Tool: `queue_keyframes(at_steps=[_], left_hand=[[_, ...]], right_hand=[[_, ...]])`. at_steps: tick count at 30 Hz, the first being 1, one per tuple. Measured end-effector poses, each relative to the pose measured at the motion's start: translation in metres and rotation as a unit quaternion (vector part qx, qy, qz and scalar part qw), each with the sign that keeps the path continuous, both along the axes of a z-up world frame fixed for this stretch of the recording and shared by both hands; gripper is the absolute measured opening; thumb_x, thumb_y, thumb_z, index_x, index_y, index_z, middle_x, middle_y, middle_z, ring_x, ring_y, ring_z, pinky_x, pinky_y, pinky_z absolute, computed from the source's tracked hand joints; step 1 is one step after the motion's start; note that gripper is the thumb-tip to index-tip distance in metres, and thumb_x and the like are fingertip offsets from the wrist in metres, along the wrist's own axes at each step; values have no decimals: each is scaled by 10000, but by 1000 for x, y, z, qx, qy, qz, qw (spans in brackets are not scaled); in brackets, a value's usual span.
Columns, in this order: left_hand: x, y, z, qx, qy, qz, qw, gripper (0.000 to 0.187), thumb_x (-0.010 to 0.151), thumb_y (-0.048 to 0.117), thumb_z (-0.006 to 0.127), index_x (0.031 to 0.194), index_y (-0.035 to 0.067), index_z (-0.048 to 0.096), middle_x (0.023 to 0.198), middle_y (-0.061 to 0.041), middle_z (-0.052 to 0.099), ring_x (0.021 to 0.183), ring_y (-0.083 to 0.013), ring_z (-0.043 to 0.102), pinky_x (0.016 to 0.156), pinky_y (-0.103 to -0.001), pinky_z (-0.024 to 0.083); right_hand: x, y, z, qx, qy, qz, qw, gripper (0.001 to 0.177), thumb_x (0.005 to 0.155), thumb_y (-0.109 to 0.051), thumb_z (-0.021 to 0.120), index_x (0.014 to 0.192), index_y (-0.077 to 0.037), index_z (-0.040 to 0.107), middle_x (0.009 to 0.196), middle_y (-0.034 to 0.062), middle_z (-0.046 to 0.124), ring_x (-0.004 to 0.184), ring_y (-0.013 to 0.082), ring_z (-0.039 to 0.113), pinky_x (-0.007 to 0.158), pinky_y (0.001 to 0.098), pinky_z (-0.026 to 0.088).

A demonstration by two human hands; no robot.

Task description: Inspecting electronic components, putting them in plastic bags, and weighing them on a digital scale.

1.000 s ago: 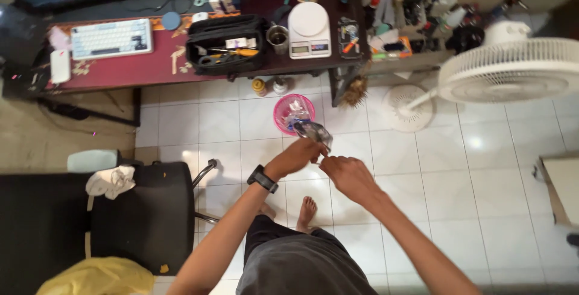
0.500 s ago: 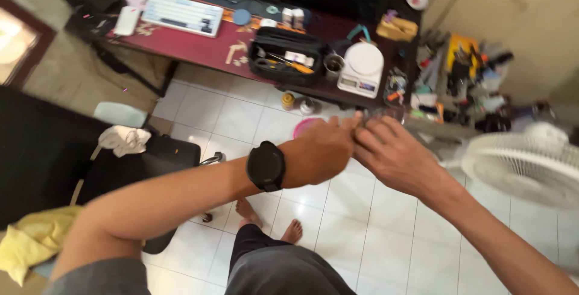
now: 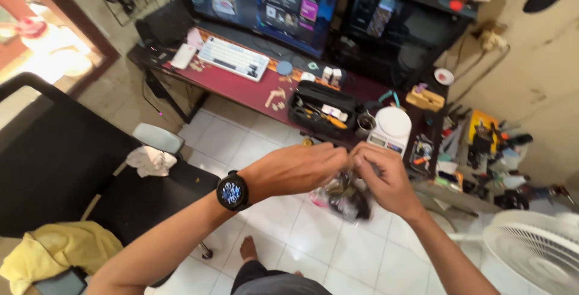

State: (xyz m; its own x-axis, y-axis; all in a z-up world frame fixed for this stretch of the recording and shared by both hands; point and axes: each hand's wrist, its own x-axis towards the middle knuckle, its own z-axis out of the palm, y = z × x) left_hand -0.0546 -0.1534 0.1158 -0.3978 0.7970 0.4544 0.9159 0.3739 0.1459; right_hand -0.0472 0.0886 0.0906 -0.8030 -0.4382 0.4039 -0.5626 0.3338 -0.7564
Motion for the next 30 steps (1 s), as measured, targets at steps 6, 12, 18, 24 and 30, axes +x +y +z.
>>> queue_keyframes(at_steps=[6, 12, 18, 24, 30], left_hand=[[-18, -56, 23, 24, -13, -29, 999, 193, 923, 83, 607, 1100, 81, 529, 907, -31, 534, 866, -194, 618, 615, -340, 520], [-48, -111, 11, 43, -42, 2, 998, 208, 912, 63, 625, 1103, 79, 544, 931, -55, 575, 874, -250, 644, 621, -391, 531], [-72, -159, 3, 48, -100, 3, 994, 216, 903, 77, 632, 1082, 63, 512, 956, -73, 597, 897, -290, 662, 676, -410, 531], [-90, -188, -1, 54, -66, -23, 996, 235, 856, 75, 645, 1066, 94, 542, 920, -57, 590, 889, -271, 659, 676, -406, 525], [-100, -201, 0, 76, -73, -30, 994, 172, 913, 111, 677, 1004, 94, 532, 918, -49, 586, 889, -265, 658, 693, -419, 505]], right_hand=[[-53, -39, -69, -324, -382, 74, 863, 375, 1131, -242, 541, 795, -77, 519, 670, -55, 439, 533, 44, 327, 504, 252, 310], [-58, -134, -34, -487, -407, 63, 770, 293, 1077, -255, 545, 839, -90, 502, 816, -36, 466, 740, 68, 422, 691, 238, 370], [-75, -170, -30, -294, -285, 95, 908, 210, 1071, -244, 503, 998, -59, 572, 877, -18, 525, 837, 93, 503, 805, 280, 492], [-70, -219, 4, -80, 24, -140, 987, 130, 994, -45, 617, 1063, 19, 706, 978, 66, 679, 867, 146, 641, 764, 276, 507], [-78, -241, 1, -193, 23, -185, 963, 142, 889, 73, 675, 1016, 11, 689, 949, 72, 701, 824, 118, 645, 726, 255, 533]])
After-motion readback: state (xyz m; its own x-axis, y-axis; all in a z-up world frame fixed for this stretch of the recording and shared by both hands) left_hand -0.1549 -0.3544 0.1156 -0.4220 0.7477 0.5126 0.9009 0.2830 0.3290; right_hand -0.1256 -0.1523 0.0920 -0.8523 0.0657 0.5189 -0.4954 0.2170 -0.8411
